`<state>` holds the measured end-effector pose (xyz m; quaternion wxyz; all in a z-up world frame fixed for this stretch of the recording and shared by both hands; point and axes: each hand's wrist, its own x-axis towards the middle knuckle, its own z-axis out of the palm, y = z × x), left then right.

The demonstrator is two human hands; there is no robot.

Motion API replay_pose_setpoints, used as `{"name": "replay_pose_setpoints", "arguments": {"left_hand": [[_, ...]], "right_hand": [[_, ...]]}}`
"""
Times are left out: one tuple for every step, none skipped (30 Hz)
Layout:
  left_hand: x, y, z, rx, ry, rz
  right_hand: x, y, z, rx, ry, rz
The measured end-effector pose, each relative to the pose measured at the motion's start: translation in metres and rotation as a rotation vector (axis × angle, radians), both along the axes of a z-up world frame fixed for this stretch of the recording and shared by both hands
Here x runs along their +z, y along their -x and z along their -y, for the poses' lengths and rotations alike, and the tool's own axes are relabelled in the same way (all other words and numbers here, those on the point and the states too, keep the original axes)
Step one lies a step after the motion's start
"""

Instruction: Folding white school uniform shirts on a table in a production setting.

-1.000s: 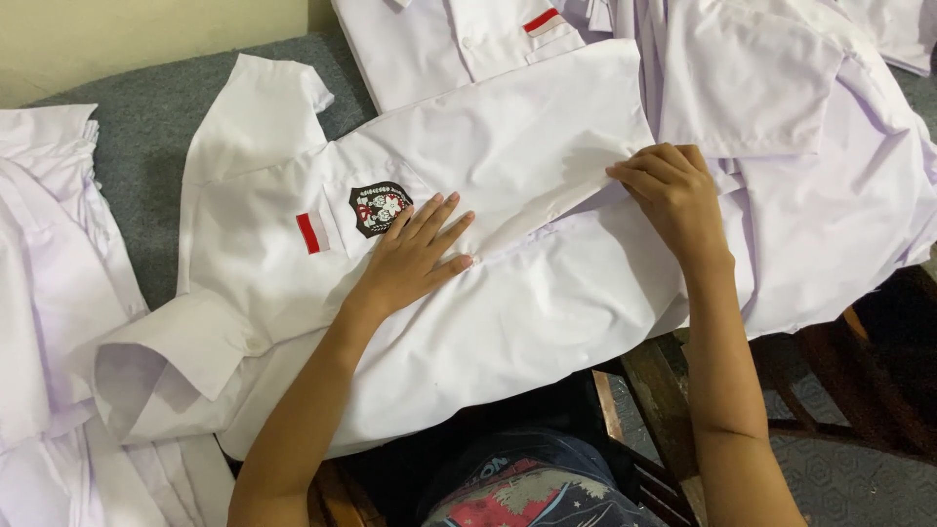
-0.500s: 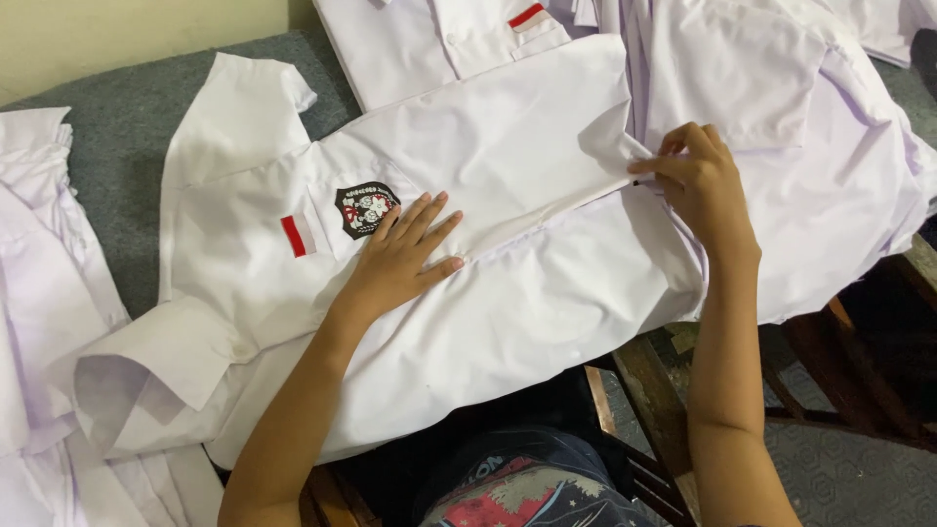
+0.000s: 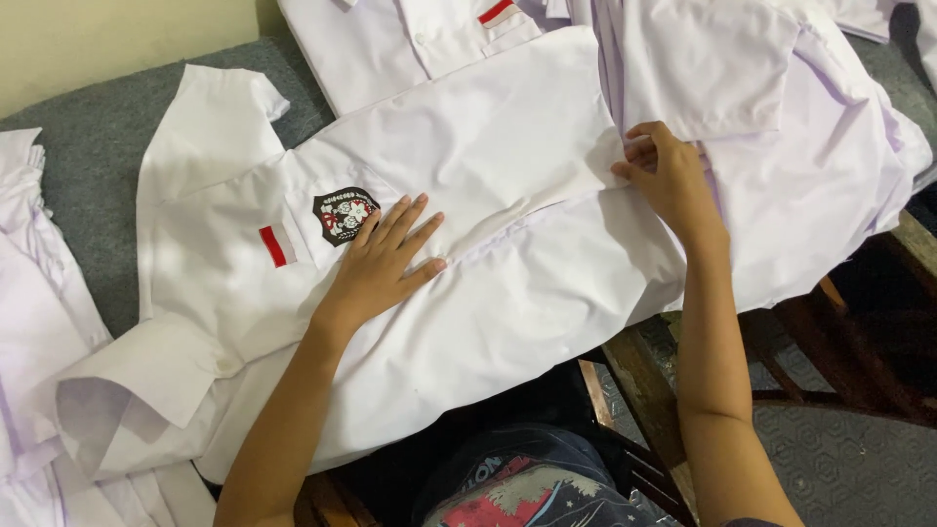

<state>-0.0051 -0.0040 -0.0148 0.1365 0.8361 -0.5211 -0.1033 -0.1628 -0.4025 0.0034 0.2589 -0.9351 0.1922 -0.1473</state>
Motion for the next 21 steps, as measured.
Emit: {"name": "replay_pose_setpoints", "arguments": {"left_hand": [[0.001,0.001,0.000,-0.002,-0.002,-0.001],[0.001,0.001,0.001,0.003,-0.002,-0.004],[0.002,0.001,0.001,0.008,-0.002,-0.007],[0.002,0.001,0.001,0.010,-0.001,-0.006],[0.002,0.001,0.001,0.011,-0.001,-0.001],[0.001,0.001,0.001,0.012,-0.002,0.003],[0.001,0.001,0.001,0.013,-0.002,0.003],[0.001,0.001,0.001,0.014,-0.012,-0.004],[0.002,0.001,0.001,0.014,-0.023,-0.011],[0.002,0.001,0.001,0.015,-0.022,-0.011],[0.001,0.000,0.001,0.014,-0.014,-0.004],[0.001,0.001,0.001,0.012,-0.007,0.003],[0.000,0.001,0.001,0.010,-0.007,0.002],[0.001,0.001,0.001,0.011,-0.010,0.000],[0.001,0.000,0.001,0.012,-0.012,-0.002],[0.001,0.000,0.001,0.009,-0.013,-0.002],[0.000,0.000,0.001,0.010,-0.005,0.004],[0.000,0.001,0.001,0.012,0.003,0.010],[0.001,0.001,0.001,0.010,0.003,0.010],[0.003,0.001,0.001,0.011,-0.007,-0.014],[0.004,0.001,0.001,0.013,-0.017,-0.039]], "right_hand": [[0.005,0.000,-0.004,-0.002,-0.002,-0.001],[0.010,0.000,-0.008,-0.053,-0.045,0.024],[0.016,0.000,-0.012,-0.104,-0.088,0.048],[0.018,-0.002,-0.014,-0.103,-0.086,0.049],[0.019,-0.004,-0.016,-0.079,-0.219,0.137],[0.020,-0.005,-0.019,-0.055,-0.352,0.224],[0.021,-0.003,-0.016,-0.054,-0.352,0.224],[0.022,-0.001,-0.013,-0.039,-0.527,0.222],[0.023,0.000,-0.009,-0.023,-0.702,0.218],[0.027,0.001,-0.010,-0.023,-0.702,0.217],[0.030,0.003,-0.010,-0.023,-0.689,0.190],[0.034,0.005,-0.010,-0.026,-0.678,0.164],[0.036,0.009,-0.009,-0.029,-0.678,0.163],[0.039,0.012,-0.007,-0.050,-0.677,0.114],[0.041,0.016,-0.006,-0.071,-0.676,0.064],[0.042,0.016,-0.004,-0.074,-0.677,0.065],[0.042,0.016,-0.002,-0.065,-0.670,0.056],[0.042,0.017,0.000,-0.056,-0.662,0.047],[0.042,0.019,0.001,-0.059,-0.663,0.048],[0.043,0.021,0.002,-0.051,-0.610,0.041],[0.043,0.022,0.004,-0.044,-0.557,0.034]]}}
